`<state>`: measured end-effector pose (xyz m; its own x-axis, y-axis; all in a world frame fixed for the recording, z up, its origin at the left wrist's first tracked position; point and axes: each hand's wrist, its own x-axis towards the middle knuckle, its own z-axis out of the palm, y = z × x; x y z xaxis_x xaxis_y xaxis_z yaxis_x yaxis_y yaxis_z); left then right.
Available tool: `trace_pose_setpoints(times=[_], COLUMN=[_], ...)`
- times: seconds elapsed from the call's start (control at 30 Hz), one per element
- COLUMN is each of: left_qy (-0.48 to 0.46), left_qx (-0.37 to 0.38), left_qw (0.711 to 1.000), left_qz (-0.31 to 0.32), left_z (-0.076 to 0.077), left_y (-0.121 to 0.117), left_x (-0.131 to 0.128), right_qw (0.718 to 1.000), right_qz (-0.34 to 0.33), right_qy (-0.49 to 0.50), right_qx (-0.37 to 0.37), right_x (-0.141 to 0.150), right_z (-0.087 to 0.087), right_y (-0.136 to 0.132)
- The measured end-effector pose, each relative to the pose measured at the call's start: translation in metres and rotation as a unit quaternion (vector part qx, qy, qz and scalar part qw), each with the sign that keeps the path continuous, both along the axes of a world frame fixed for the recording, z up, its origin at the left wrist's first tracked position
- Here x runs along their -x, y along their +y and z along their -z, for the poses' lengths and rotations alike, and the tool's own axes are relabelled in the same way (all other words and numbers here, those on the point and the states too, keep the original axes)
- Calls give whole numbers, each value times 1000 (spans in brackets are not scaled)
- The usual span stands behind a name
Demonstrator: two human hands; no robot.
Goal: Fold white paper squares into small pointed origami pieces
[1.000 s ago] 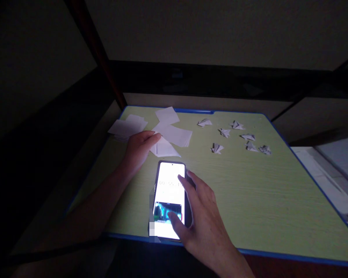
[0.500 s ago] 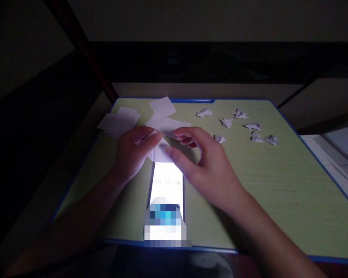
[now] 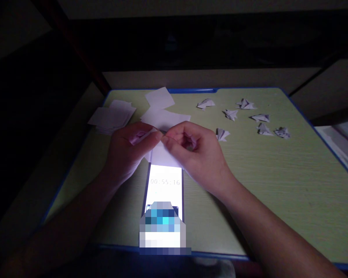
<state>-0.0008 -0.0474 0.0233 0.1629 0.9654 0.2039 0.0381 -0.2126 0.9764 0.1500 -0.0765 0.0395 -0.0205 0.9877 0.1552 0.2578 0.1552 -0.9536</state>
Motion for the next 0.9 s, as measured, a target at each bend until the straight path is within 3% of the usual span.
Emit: trace_pose_setpoints(times=[0.23, 0.7, 0.9], left_qy=[6, 30, 16], left_qx=[-10, -23, -62], left_qw=[1000, 999, 998], left_qz=[9, -9, -1], left_z=[-1, -4, -1], left_y=[-2, -4, -2], left_x=[-3, -3, -2], right_qw=[999, 999, 999], right_qz=[-38, -45, -51], right_qy=[9, 9, -7], right_qx=[2, -5, -8], right_x=[-5, -5, -5], right_z=[5, 6, 9], right_y=[-1, -2, -3])
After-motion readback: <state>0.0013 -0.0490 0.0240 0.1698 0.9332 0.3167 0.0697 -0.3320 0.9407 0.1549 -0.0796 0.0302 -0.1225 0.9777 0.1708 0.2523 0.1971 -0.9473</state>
